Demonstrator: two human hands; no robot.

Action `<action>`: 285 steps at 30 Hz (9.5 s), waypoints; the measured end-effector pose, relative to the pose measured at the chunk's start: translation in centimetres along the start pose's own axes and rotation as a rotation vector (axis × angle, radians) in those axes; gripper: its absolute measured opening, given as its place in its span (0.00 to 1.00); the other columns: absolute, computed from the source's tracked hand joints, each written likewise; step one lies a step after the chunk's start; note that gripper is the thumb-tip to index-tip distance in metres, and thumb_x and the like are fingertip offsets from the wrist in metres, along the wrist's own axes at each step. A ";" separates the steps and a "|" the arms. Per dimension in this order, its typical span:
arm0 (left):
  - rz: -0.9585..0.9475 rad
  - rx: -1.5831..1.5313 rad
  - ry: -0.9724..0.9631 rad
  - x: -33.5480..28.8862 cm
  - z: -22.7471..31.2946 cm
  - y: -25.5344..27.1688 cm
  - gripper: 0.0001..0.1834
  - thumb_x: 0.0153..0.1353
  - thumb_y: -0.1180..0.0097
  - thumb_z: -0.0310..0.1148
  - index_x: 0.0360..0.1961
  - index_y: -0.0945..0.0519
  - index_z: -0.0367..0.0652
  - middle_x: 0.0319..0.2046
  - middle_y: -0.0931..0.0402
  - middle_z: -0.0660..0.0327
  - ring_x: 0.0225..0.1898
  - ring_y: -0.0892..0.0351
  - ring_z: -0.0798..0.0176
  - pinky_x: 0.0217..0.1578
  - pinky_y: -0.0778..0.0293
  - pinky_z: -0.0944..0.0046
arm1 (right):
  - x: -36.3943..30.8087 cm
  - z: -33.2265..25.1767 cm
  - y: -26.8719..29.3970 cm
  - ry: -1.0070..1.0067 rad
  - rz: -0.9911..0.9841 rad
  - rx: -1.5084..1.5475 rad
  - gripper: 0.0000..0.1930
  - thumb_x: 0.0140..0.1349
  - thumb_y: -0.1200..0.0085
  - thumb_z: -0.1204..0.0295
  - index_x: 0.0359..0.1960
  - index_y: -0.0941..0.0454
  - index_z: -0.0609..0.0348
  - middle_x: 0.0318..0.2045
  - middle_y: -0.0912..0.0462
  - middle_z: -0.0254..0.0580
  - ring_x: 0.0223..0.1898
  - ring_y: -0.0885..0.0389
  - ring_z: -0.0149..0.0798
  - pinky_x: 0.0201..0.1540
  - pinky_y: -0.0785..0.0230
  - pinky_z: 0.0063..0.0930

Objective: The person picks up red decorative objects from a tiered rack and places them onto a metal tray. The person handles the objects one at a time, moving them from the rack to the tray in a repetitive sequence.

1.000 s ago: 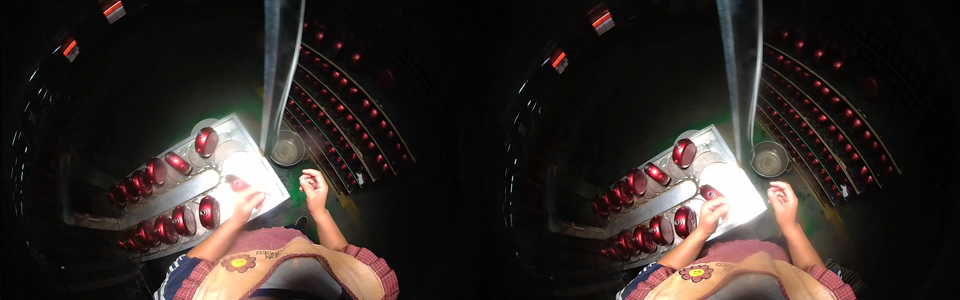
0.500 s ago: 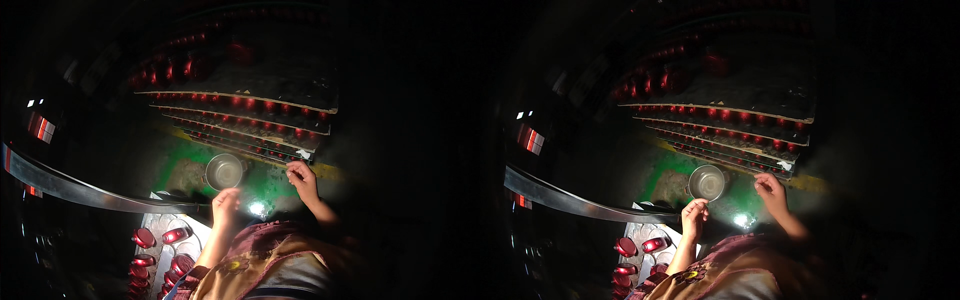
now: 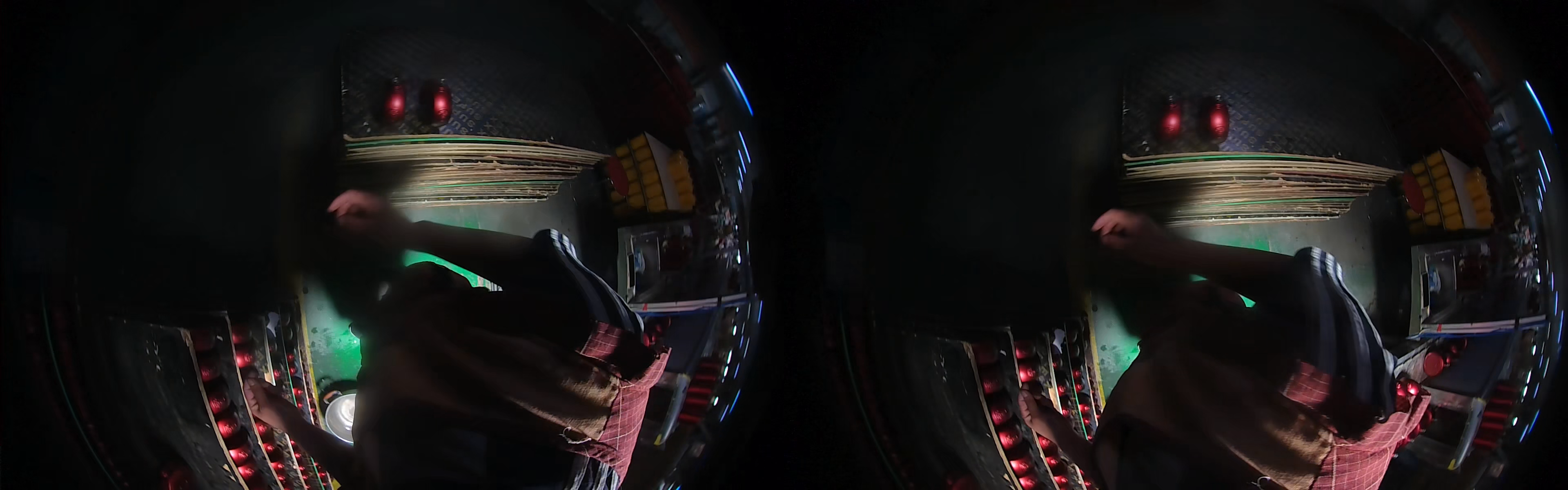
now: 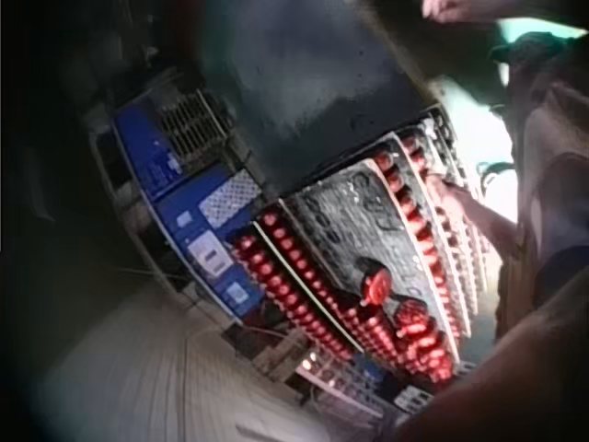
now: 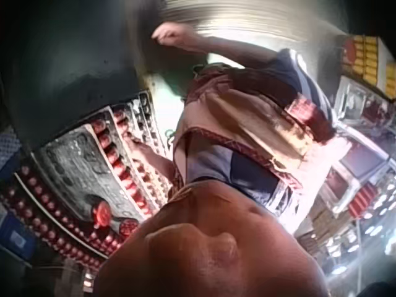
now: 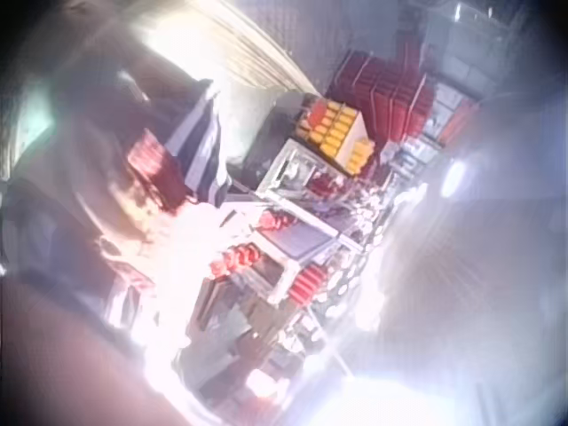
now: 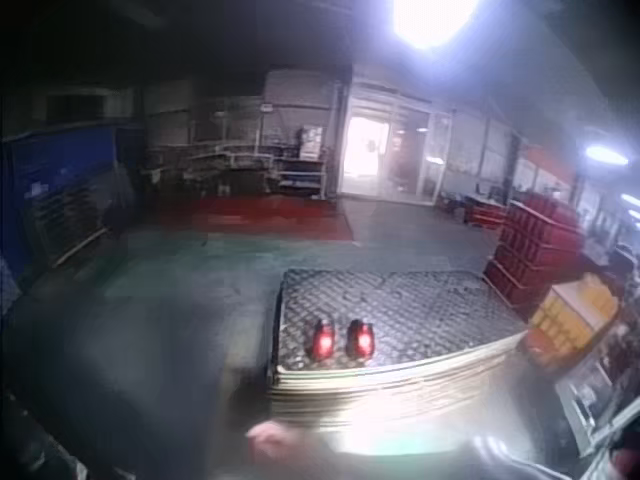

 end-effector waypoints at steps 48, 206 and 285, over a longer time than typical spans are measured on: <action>1.785 0.031 -0.098 -40.5 -0.5 -26.8 0.36 0.48 0.27 0.30 0.60 0.27 0.40 0.53 0.24 0.56 0.53 0.24 0.62 0.56 0.28 0.61 | 29.7 2.7 11.7 0.053 -0.761 -0.084 0.29 0.61 0.41 0.70 0.64 0.34 0.63 0.58 0.27 0.53 0.55 0.26 0.46 0.58 0.31 0.39; 1.073 -0.446 0.084 74.6 2.3 26.2 0.08 0.65 0.44 0.28 0.41 0.17 0.37 0.36 0.17 0.64 0.38 0.23 0.73 0.43 0.28 0.72 | 76.9 0.2 -103.0 -0.212 -1.485 0.047 0.11 0.65 0.48 0.80 0.48 0.24 0.65 0.41 0.18 0.39 0.39 0.21 0.28 0.41 0.28 0.20; 0.666 0.280 0.840 16.0 71.1 303.8 0.24 0.64 0.49 0.27 0.62 0.30 0.36 0.55 0.26 0.55 0.54 0.23 0.53 0.51 0.24 0.58 | -93.0 -103.3 -294.7 -0.675 -1.957 1.011 0.17 0.68 0.51 0.67 0.55 0.23 0.57 0.53 0.20 0.44 0.54 0.22 0.36 0.56 0.30 0.30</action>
Point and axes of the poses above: each hand's wrist, its own x-axis towards the middle knuckle, its own y-axis out of the back of the hand, z = x × y, the point moved 1 cm from there along x, towards the middle knuckle
